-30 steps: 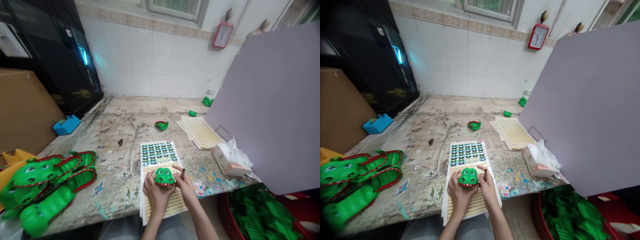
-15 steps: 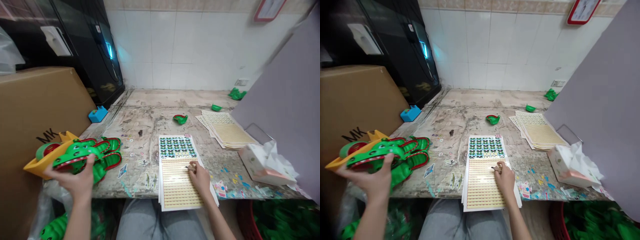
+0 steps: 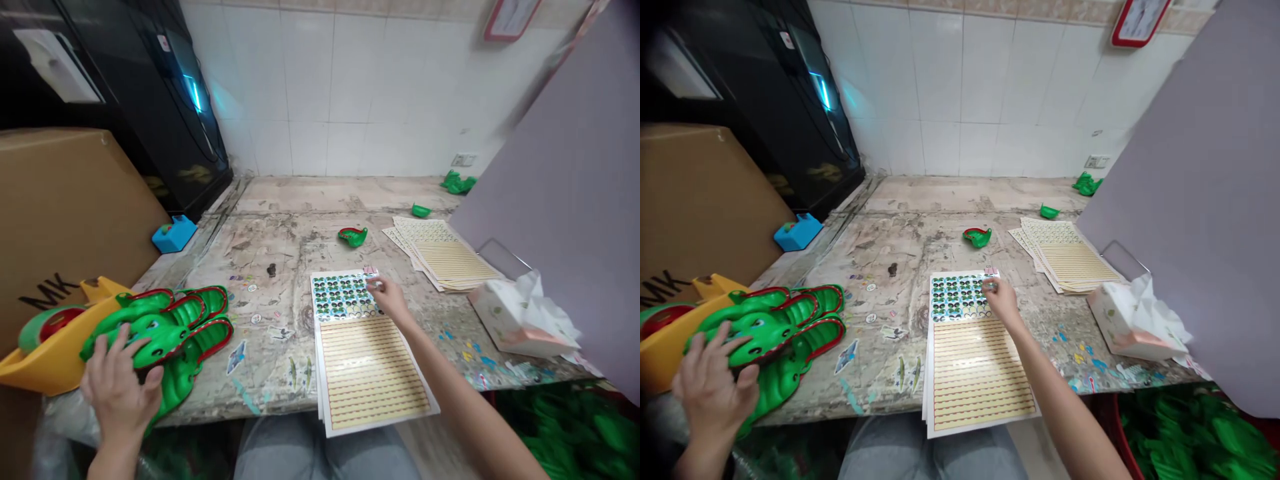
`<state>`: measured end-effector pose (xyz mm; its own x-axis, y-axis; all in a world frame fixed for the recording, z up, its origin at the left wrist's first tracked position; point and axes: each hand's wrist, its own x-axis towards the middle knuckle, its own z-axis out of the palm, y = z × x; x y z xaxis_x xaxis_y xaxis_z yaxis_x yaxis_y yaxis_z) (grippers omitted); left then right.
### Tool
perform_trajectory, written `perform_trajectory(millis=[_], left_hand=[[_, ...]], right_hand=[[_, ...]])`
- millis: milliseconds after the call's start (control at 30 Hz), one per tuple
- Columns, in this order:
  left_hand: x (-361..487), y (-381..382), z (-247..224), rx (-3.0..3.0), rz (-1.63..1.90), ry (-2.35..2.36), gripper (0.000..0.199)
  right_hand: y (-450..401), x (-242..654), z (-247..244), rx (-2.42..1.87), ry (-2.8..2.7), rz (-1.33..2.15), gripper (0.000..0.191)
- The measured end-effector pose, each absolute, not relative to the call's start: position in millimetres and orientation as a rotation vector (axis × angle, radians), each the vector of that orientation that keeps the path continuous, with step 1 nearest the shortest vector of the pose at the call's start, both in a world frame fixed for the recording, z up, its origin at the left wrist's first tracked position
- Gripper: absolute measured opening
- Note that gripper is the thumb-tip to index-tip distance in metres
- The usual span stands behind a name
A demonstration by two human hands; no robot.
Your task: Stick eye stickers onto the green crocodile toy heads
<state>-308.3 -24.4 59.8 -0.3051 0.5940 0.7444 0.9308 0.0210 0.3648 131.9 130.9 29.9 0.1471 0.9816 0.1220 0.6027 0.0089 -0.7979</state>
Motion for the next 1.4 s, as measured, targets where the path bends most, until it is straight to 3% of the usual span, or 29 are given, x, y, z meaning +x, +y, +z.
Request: perform_trajectory(millis=[233, 433, 533, 733, 867, 1067, 1267, 1400], left_hand=[[-309, -32, 53, -1.501, -1.271, -2.005, 0.053], [-311, -32, 40, -1.449, -1.096, -1.893, 0.070], [-310, -31, 46, -1.457, -1.026, -1.744, 0.072], [-290, -39, 43, -1.534, -1.018, -1.581, 0.063], [-280, -50, 25, -1.519, -0.962, -1.505, 0.068], [-273, -33, 27, -1.546, -0.947, -1.705, 0.035], [-257, -20, 46, -1.579, -0.999, -1.780, 0.054], [-218, -33, 44, -1.783, -1.073, -1.268, 0.084]], right_hand=[[273, 89, 36, -1.829, -1.282, 0.531, 0.050], [304, 85, 25, -1.883, -1.284, 0.528, 0.016], [299, 88, 31, -1.825, -1.319, 0.481, 0.016], [245, 98, 73, -1.375, -1.502, 0.435, 0.043], [165, 105, 103, -1.222, -1.685, 0.905, 0.054], [35, 128, 117, -1.220, -1.783, 1.371, 0.052], [-25, 162, 102, -1.352, -1.549, 1.696, 0.053], [-37, 154, 88, -1.355, -1.284, 1.799, 0.051]])
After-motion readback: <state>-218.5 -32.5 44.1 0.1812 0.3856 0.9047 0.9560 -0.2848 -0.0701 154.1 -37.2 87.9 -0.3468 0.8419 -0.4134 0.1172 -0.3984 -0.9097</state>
